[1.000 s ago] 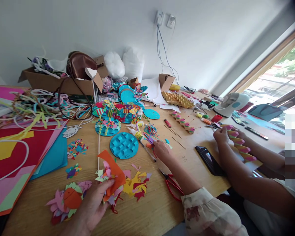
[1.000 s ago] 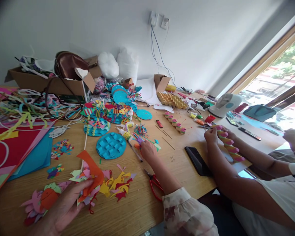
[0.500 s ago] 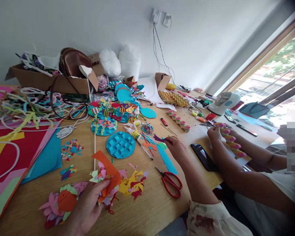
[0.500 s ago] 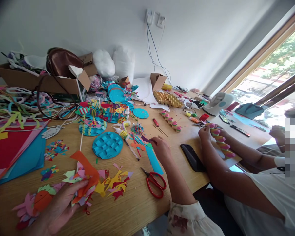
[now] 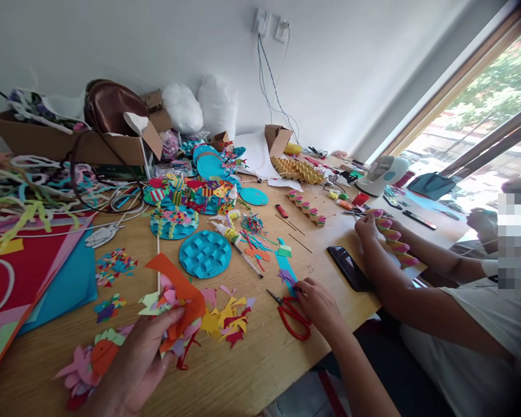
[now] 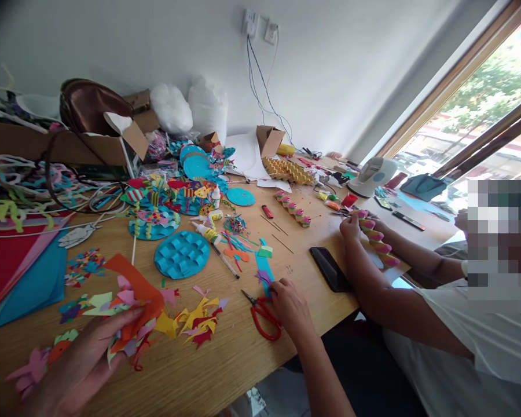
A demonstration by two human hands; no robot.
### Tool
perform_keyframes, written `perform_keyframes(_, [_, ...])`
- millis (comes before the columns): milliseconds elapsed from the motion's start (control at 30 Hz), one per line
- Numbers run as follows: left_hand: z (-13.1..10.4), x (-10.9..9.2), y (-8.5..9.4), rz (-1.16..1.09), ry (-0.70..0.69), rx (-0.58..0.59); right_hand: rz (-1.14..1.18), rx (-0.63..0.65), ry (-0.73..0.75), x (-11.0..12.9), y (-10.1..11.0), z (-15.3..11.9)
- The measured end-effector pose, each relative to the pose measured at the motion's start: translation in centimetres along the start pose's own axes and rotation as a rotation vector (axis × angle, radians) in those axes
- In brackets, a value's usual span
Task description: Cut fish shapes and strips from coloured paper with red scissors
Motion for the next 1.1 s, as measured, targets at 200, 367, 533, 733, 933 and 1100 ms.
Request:
perform_keyframes(200, [-1.3, -1.0, -4.1, 0.002, 0.000, 0.147, 0.026, 0.040, -0.024, 0.0, 0.8, -0.8])
perform_keyframes(367, [-2.4, -0.4, -11.6, 0.040, -0.007, 0.405, 0.068, 0.100, 0.004, 2.0, -0.5, -2.0])
perform_keyframes(533, [-2.0, 3.6, -20.0, 0.127, 0.074, 0.642, 0.219, 0.113, 0.045, 3.6, -0.9, -4.1])
perform_keyframes(733, [-0.3, 8.1, -25.7, 0.177, 0.154, 0.774, 0.576, -0.198, -0.302, -2.0, 2.5, -5.4])
perform_keyframes(933, [-0.7, 12.1, -28.0, 0.191, 0.203, 0.894, 1.186, -0.209, -0.445, -3.1, 1.5, -3.3])
perform_keyframes(1100, [-0.4, 14.0, -29.1, 0.187, 0.181, 0.928, 1.196, -0.302, -0.398, -3.7, 1.2, -2.0])
Point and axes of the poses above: each hand's wrist, its own z-axis towards the middle knuckle, its own y-axis out of the back of the hand, x = y × z, the point moved 10 cm from there along z, towards the middle knuckle, and after that the axes turned 2 degrees about -x, right-handed, at the moved point
